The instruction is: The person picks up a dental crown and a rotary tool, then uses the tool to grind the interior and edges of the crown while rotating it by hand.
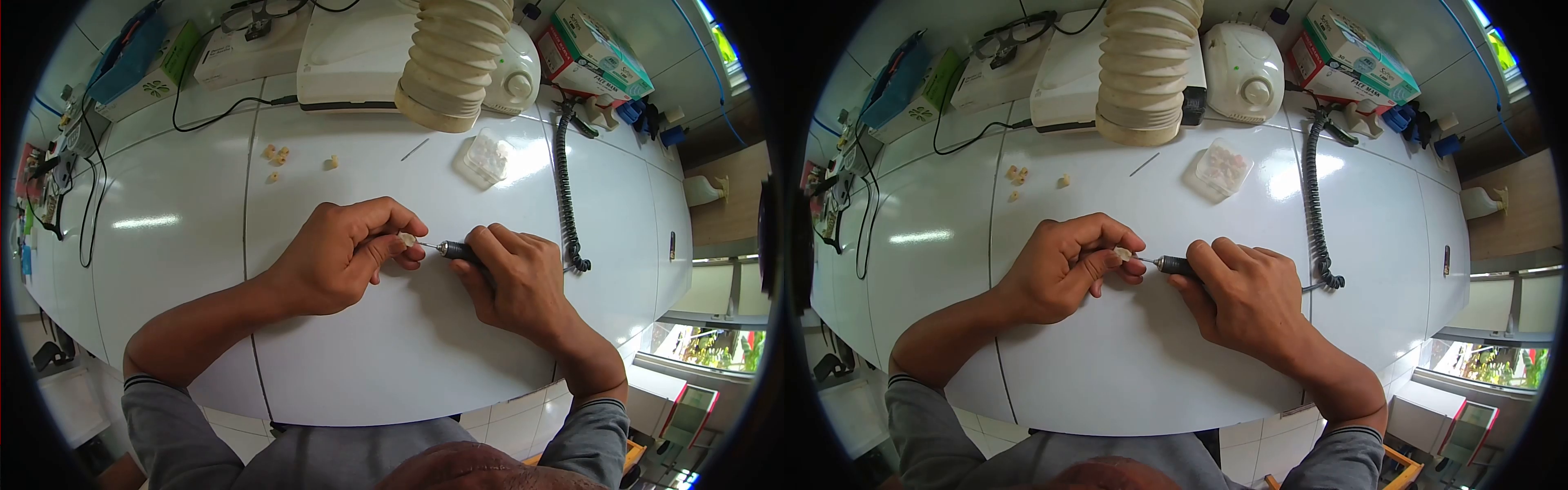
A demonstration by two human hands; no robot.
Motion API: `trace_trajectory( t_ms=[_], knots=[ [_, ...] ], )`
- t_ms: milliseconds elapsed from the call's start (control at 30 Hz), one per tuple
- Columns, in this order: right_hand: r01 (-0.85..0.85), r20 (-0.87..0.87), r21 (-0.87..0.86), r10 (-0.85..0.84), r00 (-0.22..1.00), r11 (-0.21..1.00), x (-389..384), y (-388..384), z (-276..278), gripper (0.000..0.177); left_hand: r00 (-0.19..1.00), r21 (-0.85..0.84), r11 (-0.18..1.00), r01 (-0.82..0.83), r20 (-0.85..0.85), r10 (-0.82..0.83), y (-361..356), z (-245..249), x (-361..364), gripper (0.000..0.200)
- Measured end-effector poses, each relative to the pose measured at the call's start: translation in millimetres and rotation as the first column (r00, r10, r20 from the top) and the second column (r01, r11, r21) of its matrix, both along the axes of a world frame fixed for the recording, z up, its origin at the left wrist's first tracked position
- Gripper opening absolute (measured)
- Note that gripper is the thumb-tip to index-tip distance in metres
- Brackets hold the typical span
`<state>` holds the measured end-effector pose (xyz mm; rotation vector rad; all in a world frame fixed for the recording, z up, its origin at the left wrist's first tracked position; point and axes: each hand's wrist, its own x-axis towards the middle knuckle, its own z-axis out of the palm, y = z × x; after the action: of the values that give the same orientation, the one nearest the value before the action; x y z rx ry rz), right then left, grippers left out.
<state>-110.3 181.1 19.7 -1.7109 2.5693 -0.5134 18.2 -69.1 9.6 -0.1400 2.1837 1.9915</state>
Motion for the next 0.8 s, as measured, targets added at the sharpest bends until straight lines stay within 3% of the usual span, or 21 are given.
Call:
trace_trajectory(
  t_ms=[800],
  knots=[
    [0.016,-0.016,0.014,-0.016,1.0,1.0,3.1,-0.7,1.1,0.028,0.999,-0.085,0.996,-0.017,-0.045,0.013,1.9,-4.6,1.3,0.022]
  ],
)
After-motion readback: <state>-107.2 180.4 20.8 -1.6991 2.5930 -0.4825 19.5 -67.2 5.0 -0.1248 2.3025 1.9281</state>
